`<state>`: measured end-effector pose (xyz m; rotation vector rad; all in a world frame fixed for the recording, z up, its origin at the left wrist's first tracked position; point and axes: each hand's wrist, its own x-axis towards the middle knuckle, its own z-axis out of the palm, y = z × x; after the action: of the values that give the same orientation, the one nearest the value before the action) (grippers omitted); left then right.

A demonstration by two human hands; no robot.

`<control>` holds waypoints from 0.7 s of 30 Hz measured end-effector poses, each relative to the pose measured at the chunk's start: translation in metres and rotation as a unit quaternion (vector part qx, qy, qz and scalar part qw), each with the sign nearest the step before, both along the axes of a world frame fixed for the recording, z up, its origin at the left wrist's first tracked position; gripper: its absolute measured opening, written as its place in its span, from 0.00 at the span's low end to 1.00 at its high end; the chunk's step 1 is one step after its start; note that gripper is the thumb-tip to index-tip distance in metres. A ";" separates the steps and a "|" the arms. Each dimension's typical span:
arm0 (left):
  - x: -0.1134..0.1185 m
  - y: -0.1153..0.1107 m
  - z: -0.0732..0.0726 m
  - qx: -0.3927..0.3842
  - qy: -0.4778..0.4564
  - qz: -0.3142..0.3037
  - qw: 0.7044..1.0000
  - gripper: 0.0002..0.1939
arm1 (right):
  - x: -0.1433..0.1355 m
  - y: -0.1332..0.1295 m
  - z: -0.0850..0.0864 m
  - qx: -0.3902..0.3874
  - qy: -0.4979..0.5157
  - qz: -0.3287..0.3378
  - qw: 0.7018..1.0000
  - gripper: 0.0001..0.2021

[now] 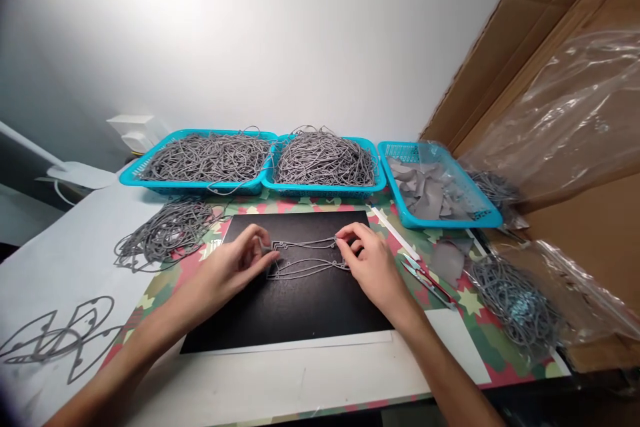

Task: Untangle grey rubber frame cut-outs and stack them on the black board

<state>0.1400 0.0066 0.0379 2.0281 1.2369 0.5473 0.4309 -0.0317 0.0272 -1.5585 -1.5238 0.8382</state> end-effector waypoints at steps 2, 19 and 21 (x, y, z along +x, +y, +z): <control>-0.001 -0.003 0.001 0.009 0.037 -0.041 0.998 0.15 | -0.003 0.002 -0.002 0.022 -0.028 -0.018 0.999 0.12; -0.002 -0.005 0.000 0.037 0.074 -0.061 0.995 0.17 | 0.009 -0.013 0.013 0.011 -0.155 0.098 0.983 0.06; -0.008 -0.003 0.002 0.016 0.067 -0.092 0.993 0.17 | 0.010 -0.015 0.014 -0.002 -0.160 0.108 0.981 0.05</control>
<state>0.1321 0.0034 0.0401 2.2086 1.1084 0.3495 0.4410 -0.0468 0.0414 -1.6085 -1.9510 0.7311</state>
